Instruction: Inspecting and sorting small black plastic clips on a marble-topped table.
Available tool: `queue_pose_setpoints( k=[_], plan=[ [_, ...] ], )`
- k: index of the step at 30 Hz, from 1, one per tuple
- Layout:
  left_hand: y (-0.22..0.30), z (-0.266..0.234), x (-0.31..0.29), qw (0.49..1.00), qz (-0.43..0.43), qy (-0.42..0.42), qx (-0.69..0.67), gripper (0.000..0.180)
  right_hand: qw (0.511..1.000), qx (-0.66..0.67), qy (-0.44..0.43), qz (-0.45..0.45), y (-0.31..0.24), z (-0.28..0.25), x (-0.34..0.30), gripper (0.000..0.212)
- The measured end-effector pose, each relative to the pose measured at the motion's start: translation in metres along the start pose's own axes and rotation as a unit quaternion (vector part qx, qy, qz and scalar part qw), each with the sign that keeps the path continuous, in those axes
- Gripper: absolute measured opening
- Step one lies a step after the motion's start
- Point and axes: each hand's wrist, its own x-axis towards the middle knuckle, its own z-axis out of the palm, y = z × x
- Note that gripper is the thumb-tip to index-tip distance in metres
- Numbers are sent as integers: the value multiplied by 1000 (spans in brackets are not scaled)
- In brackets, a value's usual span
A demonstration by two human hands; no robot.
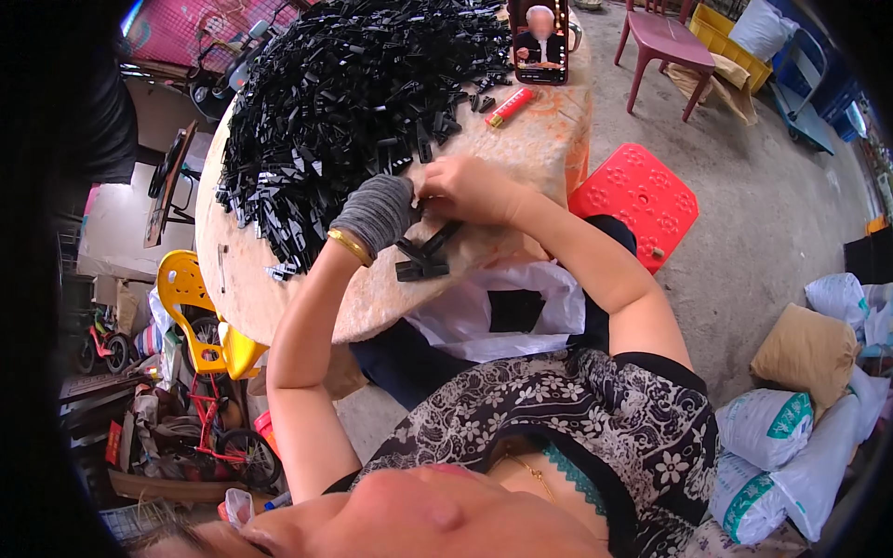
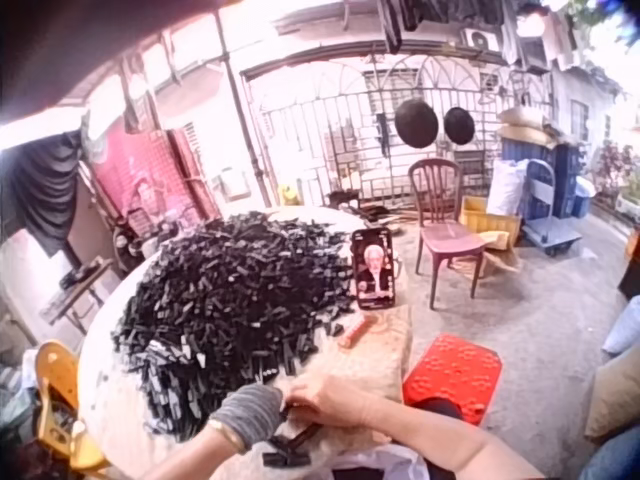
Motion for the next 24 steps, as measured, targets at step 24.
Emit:
queue_pose_setpoints(
  k=[24],
  plan=[
    [2,14,-55,937,110,234,-233,65,927,323,-60,182,-13,-9,-1,25]
  ],
)
